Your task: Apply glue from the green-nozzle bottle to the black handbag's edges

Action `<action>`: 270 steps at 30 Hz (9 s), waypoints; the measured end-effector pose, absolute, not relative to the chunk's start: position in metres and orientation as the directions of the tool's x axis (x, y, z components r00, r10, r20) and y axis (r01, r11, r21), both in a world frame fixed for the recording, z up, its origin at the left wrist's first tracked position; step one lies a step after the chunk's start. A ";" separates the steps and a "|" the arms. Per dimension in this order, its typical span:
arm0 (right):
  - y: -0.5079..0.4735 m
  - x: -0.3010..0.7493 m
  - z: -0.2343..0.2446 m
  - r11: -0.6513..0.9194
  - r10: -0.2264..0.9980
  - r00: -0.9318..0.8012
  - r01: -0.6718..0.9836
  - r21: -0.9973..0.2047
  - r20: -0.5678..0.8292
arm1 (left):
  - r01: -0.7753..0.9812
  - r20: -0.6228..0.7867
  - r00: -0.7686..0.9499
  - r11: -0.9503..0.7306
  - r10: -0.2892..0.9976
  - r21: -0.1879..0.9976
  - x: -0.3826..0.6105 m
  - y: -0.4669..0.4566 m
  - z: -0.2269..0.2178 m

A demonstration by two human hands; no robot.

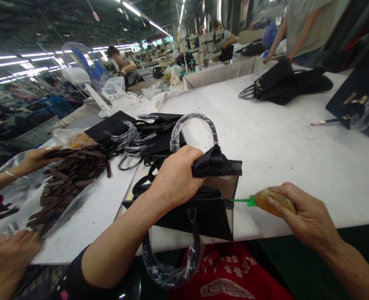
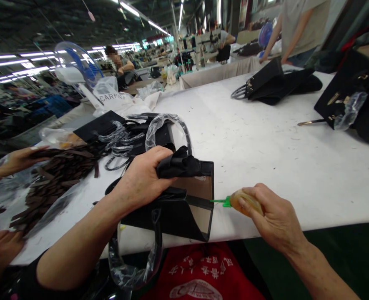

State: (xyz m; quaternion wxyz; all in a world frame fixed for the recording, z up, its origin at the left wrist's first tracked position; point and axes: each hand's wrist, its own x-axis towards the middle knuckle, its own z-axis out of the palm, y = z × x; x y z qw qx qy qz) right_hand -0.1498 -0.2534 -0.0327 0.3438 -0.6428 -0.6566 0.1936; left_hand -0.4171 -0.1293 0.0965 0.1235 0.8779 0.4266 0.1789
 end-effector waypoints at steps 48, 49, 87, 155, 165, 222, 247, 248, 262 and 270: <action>-0.272 -0.156 -0.045 0.112 0.978 0.069 0.620 -0.777 0.196 | 0.724 0.168 0.562 -0.580 0.810 0.373 -0.432 -0.161 0.110; -0.272 -0.156 -0.045 0.112 0.983 0.048 0.614 -0.781 0.178 | 0.725 0.168 0.563 -0.581 0.809 0.369 -0.431 -0.161 0.110; -0.280 -0.156 -0.042 0.140 0.990 -0.098 0.565 -0.813 0.103 | 0.701 0.117 0.571 -0.556 0.813 0.446 -0.455 -0.188 0.114; -0.296 -0.150 -0.052 0.029 0.925 0.302 0.548 -0.836 0.229 | 0.623 0.375 0.627 -0.728 0.683 0.285 -0.429 -0.186 0.083; -0.297 -0.154 -0.063 0.111 0.926 0.215 0.631 -0.768 0.311 | 0.653 0.219 0.509 -0.539 0.833 0.533 -0.440 -0.198 0.089; -0.292 -0.152 -0.035 -0.192 0.910 0.413 0.487 -0.852 0.031 | 0.636 0.151 0.618 -0.604 0.771 0.479 -0.444 -0.190 0.085; -0.308 -0.163 -0.028 -0.002 0.968 0.188 0.671 -0.741 0.167 | 0.602 0.117 0.641 -0.592 0.759 0.536 -0.439 -0.195 0.083; -0.307 -0.163 -0.027 -0.008 0.967 0.191 0.677 -0.736 0.165 | 0.598 0.119 0.645 -0.595 0.755 0.537 -0.439 -0.195 0.083; -0.307 -0.163 -0.019 -0.060 0.947 0.278 0.640 -0.766 0.158 | 0.623 0.076 0.627 -0.558 0.775 0.549 -0.439 -0.196 0.084; -0.321 -0.167 -0.011 -0.069 0.947 0.301 0.536 -0.841 0.114 | 0.590 0.159 0.629 -0.600 0.761 0.540 -0.441 -0.196 0.083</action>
